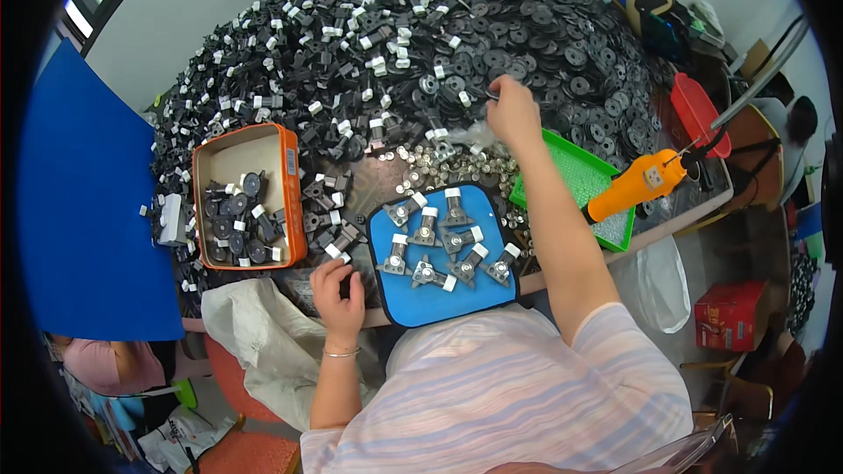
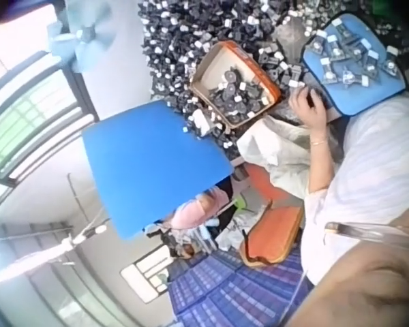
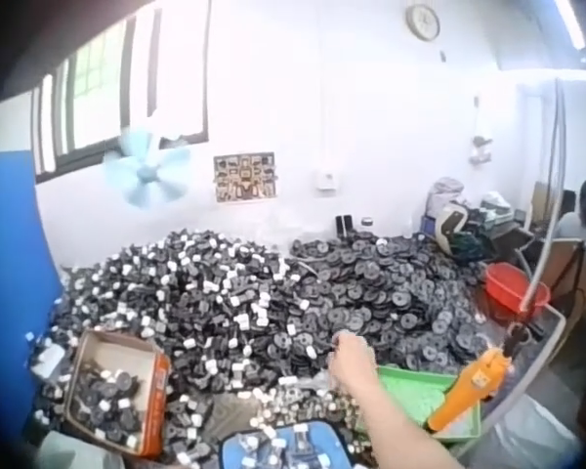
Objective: The person is assembling small grey mechanical or electronic parts using an electric screwdriver on a blue mat at a workbench.
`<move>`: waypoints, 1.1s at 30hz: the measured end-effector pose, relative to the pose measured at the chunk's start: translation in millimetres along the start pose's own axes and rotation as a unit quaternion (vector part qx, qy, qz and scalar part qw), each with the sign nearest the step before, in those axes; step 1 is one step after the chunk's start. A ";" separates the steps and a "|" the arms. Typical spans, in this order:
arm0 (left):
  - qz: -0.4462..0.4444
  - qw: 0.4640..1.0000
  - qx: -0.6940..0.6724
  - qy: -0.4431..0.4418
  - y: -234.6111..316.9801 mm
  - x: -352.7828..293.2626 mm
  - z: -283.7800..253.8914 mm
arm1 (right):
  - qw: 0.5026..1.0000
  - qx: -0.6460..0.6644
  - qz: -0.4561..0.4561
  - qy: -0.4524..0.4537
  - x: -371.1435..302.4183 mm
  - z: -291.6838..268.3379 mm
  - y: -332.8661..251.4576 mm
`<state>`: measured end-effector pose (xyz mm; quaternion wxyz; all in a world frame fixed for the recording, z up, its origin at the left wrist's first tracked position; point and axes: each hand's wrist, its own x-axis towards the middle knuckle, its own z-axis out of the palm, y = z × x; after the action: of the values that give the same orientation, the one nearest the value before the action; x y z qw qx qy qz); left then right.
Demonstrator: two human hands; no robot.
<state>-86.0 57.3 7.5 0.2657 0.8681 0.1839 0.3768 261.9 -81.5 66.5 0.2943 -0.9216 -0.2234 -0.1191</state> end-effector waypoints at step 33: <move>-0.030 0.998 -0.059 0.020 -7.1 0.6 -0.5 | 0.932 0.143 -0.235 -0.236 -35.5 11.0 -32.1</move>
<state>-86.8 63.5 3.9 0.3241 0.8372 0.1921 0.3963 216.4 -63.7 61.0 0.3255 -0.7926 -0.5109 0.0693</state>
